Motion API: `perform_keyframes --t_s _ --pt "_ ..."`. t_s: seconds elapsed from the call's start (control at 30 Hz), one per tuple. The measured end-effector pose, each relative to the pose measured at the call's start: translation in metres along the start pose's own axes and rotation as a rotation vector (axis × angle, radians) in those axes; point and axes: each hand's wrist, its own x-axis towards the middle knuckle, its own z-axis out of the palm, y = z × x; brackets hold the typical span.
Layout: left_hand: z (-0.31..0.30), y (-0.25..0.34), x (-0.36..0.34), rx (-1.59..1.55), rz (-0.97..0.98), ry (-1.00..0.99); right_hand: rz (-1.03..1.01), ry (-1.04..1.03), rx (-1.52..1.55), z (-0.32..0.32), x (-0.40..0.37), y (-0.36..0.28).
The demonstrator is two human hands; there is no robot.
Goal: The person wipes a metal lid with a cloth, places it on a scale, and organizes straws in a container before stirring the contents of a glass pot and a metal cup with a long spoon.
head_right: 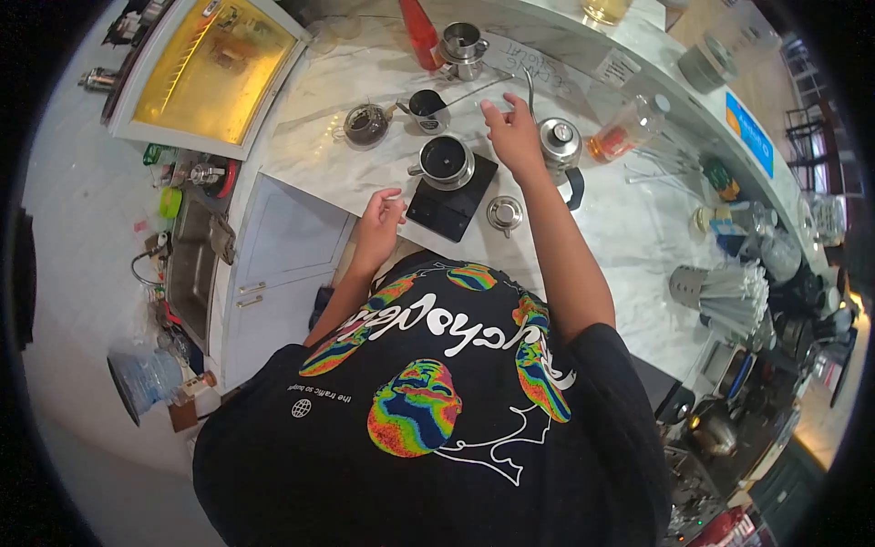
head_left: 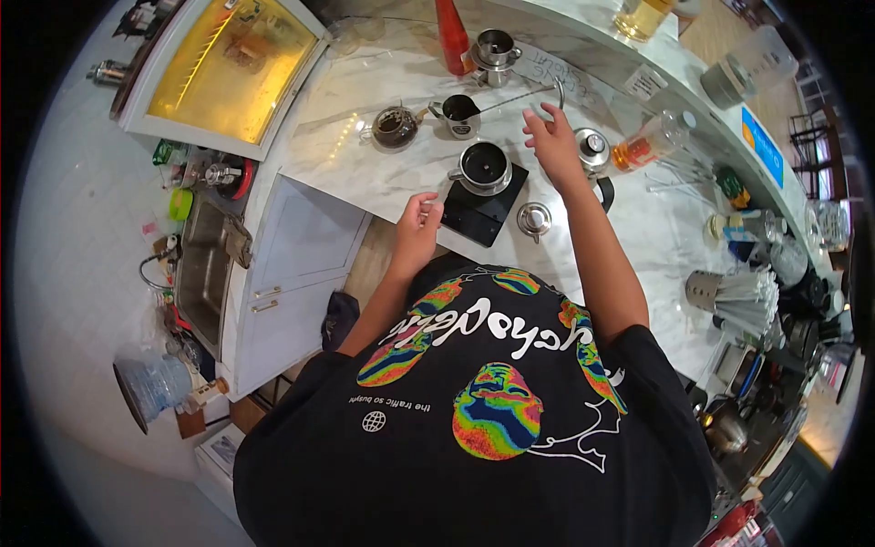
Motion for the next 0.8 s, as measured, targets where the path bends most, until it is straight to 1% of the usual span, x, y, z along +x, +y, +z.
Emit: perform_keyframes --t_s 0.07,0.1,0.17,0.2,0.23,0.37,0.47,0.57,0.63,0.73,0.8 --pt "-0.001 -0.003 -0.005 0.026 -0.013 0.027 0.014 -0.005 0.023 0.013 0.022 -0.007" --pt "-0.001 -0.001 -0.008 0.037 -0.011 0.045 -0.013 0.018 0.014 0.02 0.034 -0.004" --pt "-0.001 0.002 -0.011 0.047 -0.001 0.075 -0.103 -0.008 -0.043 0.026 0.054 0.007" --pt "-0.002 0.005 -0.011 0.048 0.008 0.083 -0.145 -0.02 -0.068 0.031 0.056 0.005" --pt "-0.004 0.007 -0.011 0.051 0.016 0.09 -0.242 0.017 -0.153 0.035 0.056 0.005" --pt "-0.008 0.004 -0.008 0.065 -0.002 0.111 -0.358 -0.037 -0.278 0.035 0.044 -0.003" --pt "-0.003 0.006 -0.005 0.04 -0.008 0.098 -0.547 -0.054 -0.355 0.026 0.029 -0.008" --pt "-0.001 0.012 -0.001 0.04 0.014 0.082 -0.587 -0.034 -0.339 0.015 0.006 -0.021" --pt "0.001 0.019 0.002 0.043 0.032 0.07 -0.553 -0.031 -0.302 0.008 -0.004 -0.025" --pt "0.001 0.032 0.007 0.077 0.001 0.006 -0.537 -0.01 -0.241 -0.003 -0.018 -0.023" --pt "0.004 0.031 0.012 0.068 0.052 0.032 -0.515 0.002 -0.172 -0.008 -0.027 -0.025"
